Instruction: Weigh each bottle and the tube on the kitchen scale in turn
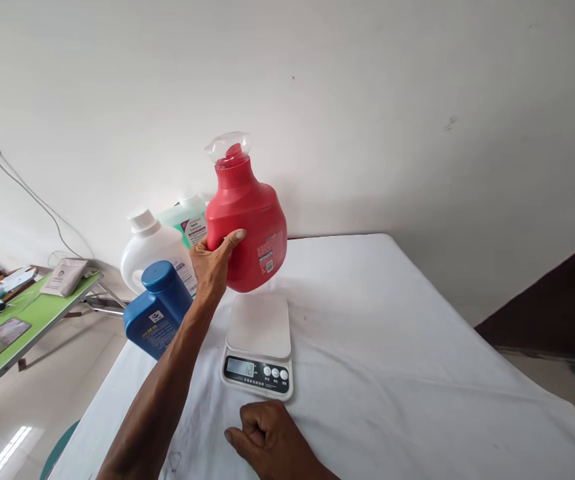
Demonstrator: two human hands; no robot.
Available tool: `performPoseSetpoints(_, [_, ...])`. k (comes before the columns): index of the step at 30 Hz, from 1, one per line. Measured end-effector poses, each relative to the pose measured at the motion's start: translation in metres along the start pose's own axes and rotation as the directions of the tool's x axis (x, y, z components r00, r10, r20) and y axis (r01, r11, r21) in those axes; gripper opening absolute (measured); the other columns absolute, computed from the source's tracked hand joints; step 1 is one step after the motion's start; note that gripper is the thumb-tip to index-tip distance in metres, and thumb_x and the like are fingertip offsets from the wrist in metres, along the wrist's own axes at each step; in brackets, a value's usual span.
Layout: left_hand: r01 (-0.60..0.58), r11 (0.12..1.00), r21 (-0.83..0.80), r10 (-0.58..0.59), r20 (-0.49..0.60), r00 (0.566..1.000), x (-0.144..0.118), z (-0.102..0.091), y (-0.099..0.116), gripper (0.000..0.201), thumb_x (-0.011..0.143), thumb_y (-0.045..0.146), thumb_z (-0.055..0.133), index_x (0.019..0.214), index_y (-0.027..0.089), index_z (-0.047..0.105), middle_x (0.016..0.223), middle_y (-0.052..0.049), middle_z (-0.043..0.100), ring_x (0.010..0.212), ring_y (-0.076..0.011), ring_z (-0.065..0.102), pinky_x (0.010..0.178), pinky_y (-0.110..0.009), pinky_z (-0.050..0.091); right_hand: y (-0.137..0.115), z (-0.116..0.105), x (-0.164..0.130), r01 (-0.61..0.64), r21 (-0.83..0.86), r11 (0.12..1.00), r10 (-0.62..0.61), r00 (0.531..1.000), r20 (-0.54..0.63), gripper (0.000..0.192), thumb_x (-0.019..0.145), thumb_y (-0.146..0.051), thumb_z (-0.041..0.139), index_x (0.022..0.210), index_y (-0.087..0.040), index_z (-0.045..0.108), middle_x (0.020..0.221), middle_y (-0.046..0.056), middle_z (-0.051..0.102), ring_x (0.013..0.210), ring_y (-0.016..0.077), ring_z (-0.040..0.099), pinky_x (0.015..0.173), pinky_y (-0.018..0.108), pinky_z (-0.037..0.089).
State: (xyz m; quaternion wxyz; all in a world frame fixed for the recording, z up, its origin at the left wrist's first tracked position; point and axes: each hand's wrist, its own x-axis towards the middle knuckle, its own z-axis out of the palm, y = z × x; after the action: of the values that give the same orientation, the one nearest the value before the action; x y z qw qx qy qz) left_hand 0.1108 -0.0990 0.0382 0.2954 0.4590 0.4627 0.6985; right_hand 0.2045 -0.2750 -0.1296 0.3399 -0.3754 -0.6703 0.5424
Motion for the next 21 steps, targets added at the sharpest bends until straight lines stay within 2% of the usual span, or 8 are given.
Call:
performPoseSetpoints(4, [0.063, 0.998, 0.020, -0.064, 0.042, 0.997, -0.027, -0.021, 0.013, 0.050, 0.057, 0.047, 0.091, 0.055, 0.019, 0.049, 0.051, 0.007, 0.034, 0.050, -0.0059, 0.028, 0.048, -0.022, 0.030, -0.002, 0.001, -0.002, -0.018, 0.008, 1.000, 0.018, 1.000, -0.014, 0.055, 0.080, -0.009, 0.069, 0.055, -0.023, 0.021, 0.052, -0.010, 0.021, 0.054, 0.0086, 0.023, 0.052, 0.026, 0.021])
performPoseSetpoints(10, [0.116, 0.992, 0.054, -0.119, 0.055, 0.991, -0.056, -0.048, 0.010, 0.045, 0.055, 0.041, 0.090, 0.055, 0.017, 0.052, 0.051, 0.008, 0.035, 0.050, -0.0050, 0.028, 0.048, -0.021, 0.029, 0.000, 0.001, 0.000, -0.010, -0.016, 1.000, 0.010, 1.000, -0.025, 0.055, 0.079, -0.010, 0.069, 0.054, -0.022, 0.022, 0.053, -0.010, 0.020, 0.054, 0.0086, 0.023, 0.052, 0.026, 0.019])
performPoseSetpoints(21, [0.188, 0.982, 0.030, -0.190, 0.066, 0.980, -0.059, -0.068, -0.009, 0.041, 0.056, 0.039, 0.090, 0.055, 0.016, 0.056, 0.050, 0.008, 0.034, 0.049, -0.0047, 0.026, 0.049, -0.021, 0.030, -0.002, -0.003, -0.002, 0.078, -0.032, 0.996, -0.078, 0.997, -0.011, 0.051, 0.083, -0.019, 0.065, 0.058, -0.024, 0.021, 0.055, -0.009, 0.020, 0.054, 0.0092, 0.022, 0.052, 0.026, 0.021])
